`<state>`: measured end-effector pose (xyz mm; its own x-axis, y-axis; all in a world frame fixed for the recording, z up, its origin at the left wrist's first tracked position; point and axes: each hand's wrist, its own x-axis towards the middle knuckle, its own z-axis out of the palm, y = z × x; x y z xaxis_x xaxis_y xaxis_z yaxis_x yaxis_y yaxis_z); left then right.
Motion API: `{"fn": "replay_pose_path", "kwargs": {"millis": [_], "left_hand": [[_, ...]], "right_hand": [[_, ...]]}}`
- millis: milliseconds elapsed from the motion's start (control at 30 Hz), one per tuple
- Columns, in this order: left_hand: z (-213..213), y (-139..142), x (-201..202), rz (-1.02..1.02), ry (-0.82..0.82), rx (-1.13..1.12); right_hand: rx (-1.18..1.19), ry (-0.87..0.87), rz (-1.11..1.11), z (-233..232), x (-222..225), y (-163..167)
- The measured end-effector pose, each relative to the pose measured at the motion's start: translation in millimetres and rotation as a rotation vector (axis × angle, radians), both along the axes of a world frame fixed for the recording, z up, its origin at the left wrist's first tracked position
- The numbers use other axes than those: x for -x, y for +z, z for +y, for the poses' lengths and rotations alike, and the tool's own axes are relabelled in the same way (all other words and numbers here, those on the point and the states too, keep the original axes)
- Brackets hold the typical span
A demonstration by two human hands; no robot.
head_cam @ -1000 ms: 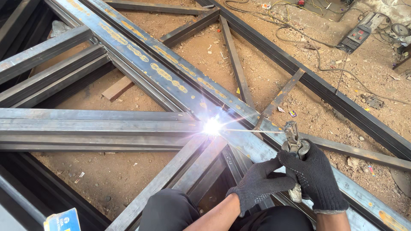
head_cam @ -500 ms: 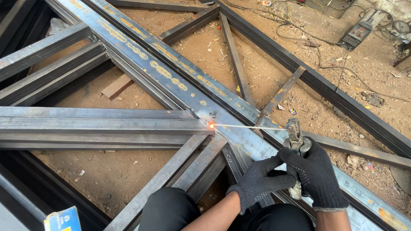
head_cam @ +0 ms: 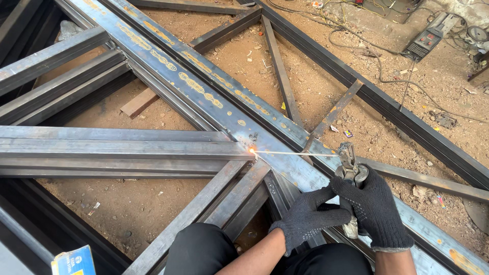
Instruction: The person welds metal frame components together using a welding electrode held by a clamp.
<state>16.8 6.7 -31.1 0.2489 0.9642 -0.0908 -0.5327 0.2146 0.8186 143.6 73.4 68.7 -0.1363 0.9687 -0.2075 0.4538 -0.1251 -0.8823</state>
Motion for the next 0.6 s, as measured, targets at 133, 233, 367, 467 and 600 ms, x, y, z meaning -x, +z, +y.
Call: {"fn": "replay_pose_path", "kwargs": {"millis": [133,233,367,467,600], "left_hand": [[-1,1,1,0.008,-0.010,0.017],[-2,2,2,-0.036,-0.014,0.013],[-2,4,2,-0.004,-0.009,0.010],[-2,8,4,-0.036,-0.019,-0.002],[-2,11,5,-0.124,-0.006,0.001]], "right_hand": [[-0.028,0.008,-0.053,1,-1,0],[-0.032,0.005,-0.087,1,0,0],[-0.047,0.015,-0.072,-2,4,7],[-0.040,-0.034,-0.102,-8,8,13],[-0.146,-0.060,0.017,-12,11,18]]}}
